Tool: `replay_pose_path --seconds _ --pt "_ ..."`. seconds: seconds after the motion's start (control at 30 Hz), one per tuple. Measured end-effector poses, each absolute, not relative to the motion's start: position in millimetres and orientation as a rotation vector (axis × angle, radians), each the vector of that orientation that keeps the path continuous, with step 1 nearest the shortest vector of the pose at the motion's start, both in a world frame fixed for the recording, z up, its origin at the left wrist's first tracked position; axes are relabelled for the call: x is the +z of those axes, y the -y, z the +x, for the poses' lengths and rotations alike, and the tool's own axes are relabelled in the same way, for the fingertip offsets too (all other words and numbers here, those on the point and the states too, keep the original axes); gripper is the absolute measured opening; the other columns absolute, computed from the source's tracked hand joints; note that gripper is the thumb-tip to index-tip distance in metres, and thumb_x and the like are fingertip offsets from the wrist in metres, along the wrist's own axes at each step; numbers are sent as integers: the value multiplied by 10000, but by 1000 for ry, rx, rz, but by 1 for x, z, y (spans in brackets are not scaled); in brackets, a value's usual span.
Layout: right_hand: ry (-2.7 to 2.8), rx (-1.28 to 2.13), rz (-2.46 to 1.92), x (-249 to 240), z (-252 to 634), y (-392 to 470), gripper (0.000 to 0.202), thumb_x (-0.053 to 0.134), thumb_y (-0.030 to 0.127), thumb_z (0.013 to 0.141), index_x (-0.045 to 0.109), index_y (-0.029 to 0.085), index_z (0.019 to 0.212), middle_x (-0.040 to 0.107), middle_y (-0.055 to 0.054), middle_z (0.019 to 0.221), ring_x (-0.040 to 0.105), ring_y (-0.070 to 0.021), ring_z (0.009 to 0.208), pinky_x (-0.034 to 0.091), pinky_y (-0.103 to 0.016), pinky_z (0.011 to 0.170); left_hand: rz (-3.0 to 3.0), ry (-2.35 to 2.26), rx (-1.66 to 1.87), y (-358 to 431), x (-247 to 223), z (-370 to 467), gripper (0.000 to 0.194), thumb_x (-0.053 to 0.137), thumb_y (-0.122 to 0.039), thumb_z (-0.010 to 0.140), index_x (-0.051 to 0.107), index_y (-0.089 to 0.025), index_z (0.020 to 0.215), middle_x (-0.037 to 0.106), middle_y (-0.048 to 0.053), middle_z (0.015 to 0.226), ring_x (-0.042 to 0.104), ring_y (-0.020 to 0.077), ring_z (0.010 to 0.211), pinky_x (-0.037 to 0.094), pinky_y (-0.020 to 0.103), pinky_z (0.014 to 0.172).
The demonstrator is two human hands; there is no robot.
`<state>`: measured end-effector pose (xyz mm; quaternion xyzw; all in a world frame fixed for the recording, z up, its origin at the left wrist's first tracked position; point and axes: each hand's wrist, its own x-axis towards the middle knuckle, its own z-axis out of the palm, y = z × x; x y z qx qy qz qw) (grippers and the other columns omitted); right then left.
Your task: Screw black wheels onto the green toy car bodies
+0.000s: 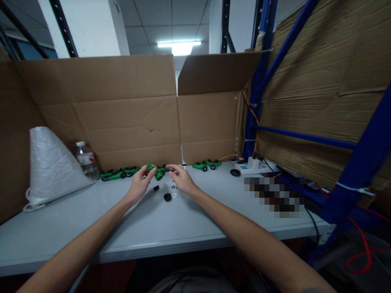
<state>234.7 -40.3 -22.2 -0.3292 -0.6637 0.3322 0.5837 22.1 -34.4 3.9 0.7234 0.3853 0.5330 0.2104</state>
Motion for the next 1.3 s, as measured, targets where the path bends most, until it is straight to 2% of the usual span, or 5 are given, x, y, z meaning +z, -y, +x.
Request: replay_pose_path --seconds 0.27,0.47,0.63,0.87,1.3 --pt "1480 881 -760 -20 235 41 288 711 410 842 739 252 1082 684 -51 1110 595 -181 862 533 -302 686 1954 -1021 1440 34 3 24 490 642 -581 937 714 -150 1157 680 67 956 569 148 696 462 260 584" --pt "1391 1104 -656 -16 235 48 383 799 483 810 742 238 1099 698 -51 1021 601 -164 833 517 -300 720 1822 -945 1428 34 4 25 509 727 -592 865 712 -138 1094 673 41 874 560 127 648 485 252 582" --pt "1359 1246 -583 -13 235 51 416 793 548 827 777 236 1101 700 -50 1000 541 -124 717 497 -299 710 1770 -915 1356 37 6 26 533 718 -597 874 732 -136 1141 729 92 993 629 172 782 506 261 615" --pt "1343 1263 -574 -13 236 53 411 780 581 840 802 243 1072 633 -24 886 496 -118 690 463 -278 674 1775 -912 1312 37 4 27 565 710 -624 872 751 -140 1161 736 87 931 618 166 731 486 268 608" --pt "1330 1296 -598 -12 235 55 433 792 608 806 768 244 1040 651 -33 949 497 -119 680 456 -276 653 1792 -924 1295 40 5 29 552 689 -634 886 738 -145 1137 714 71 886 601 157 710 473 249 584"
